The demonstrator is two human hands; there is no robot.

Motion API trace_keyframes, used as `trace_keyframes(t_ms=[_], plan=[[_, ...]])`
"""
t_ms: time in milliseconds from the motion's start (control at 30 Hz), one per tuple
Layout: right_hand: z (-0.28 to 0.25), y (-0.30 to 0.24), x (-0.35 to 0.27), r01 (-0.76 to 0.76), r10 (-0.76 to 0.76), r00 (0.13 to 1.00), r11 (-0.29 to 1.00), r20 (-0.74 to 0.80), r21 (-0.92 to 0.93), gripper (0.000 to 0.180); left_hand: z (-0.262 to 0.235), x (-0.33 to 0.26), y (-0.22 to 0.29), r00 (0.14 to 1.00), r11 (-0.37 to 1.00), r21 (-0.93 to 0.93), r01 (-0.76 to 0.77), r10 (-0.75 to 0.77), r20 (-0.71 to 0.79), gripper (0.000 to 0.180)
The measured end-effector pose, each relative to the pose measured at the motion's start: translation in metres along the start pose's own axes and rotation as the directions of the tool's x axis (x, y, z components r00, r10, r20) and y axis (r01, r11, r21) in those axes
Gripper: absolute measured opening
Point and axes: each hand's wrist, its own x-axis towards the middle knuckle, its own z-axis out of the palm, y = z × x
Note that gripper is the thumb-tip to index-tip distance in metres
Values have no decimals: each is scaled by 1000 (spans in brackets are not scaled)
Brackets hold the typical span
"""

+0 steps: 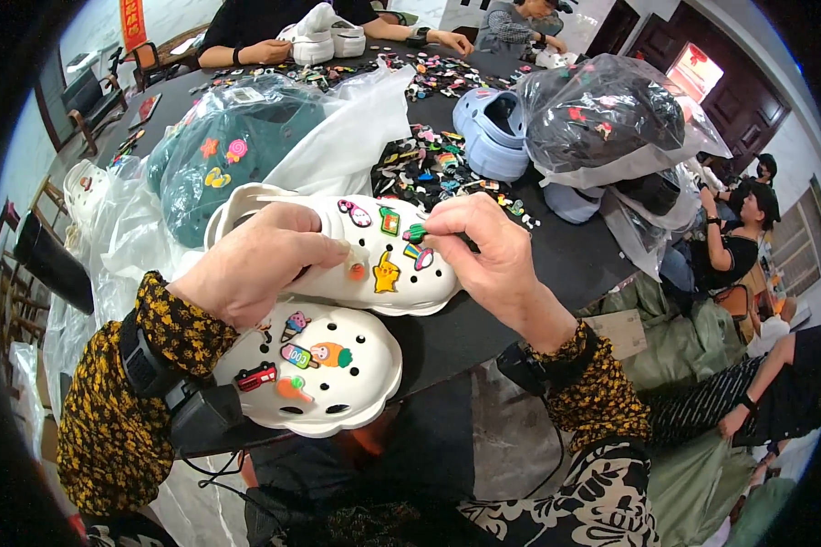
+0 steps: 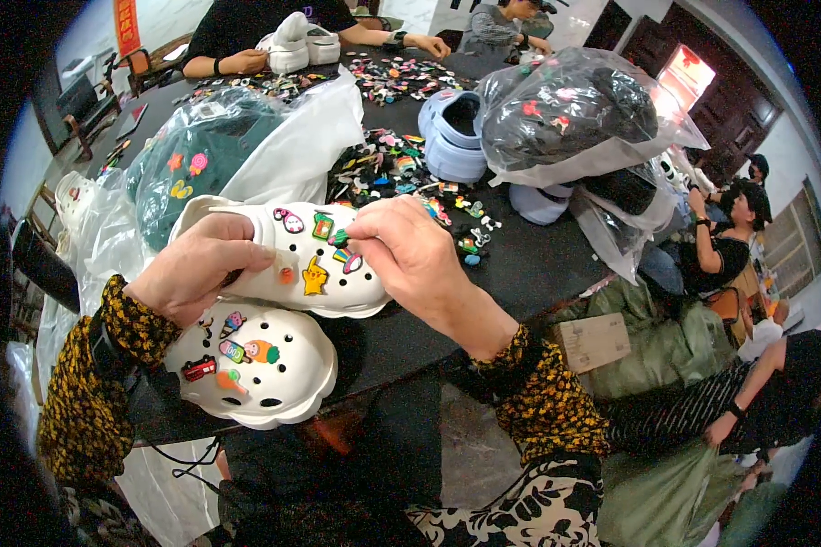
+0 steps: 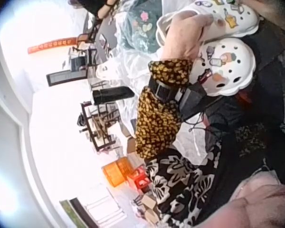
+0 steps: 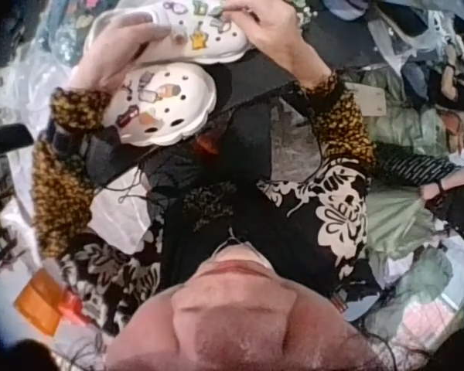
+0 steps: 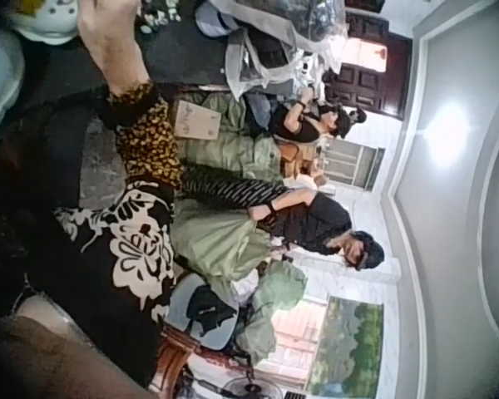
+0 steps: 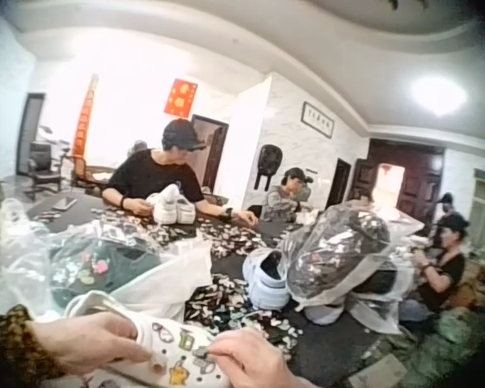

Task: Attaching decorative charms to rubber clogs.

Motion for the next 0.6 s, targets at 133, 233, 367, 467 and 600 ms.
trace_keyframes(t_ms=[133,233,367,467,600], plan=[[8,-6,5,-4,5,1000,999,-22,32,17,-3,5,-6,999,999,-35,-3,4,38,17],[10,-9,5,67,-66,998,997,14,-25,18,-4,7,-5,997,999,-38,8,-5,76,21],[8,-16,2,137,-126,989,980,78,-147,21,-1,3,1,990,993,-110,32,-17,138,28],[7,-20,1,171,-149,982,960,112,-220,23,-2,2,-1,996,996,-83,33,-26,91,27],[6,-26,2,145,-108,982,956,154,-255,22,0,0,2,997,994,-105,37,-30,73,25]])
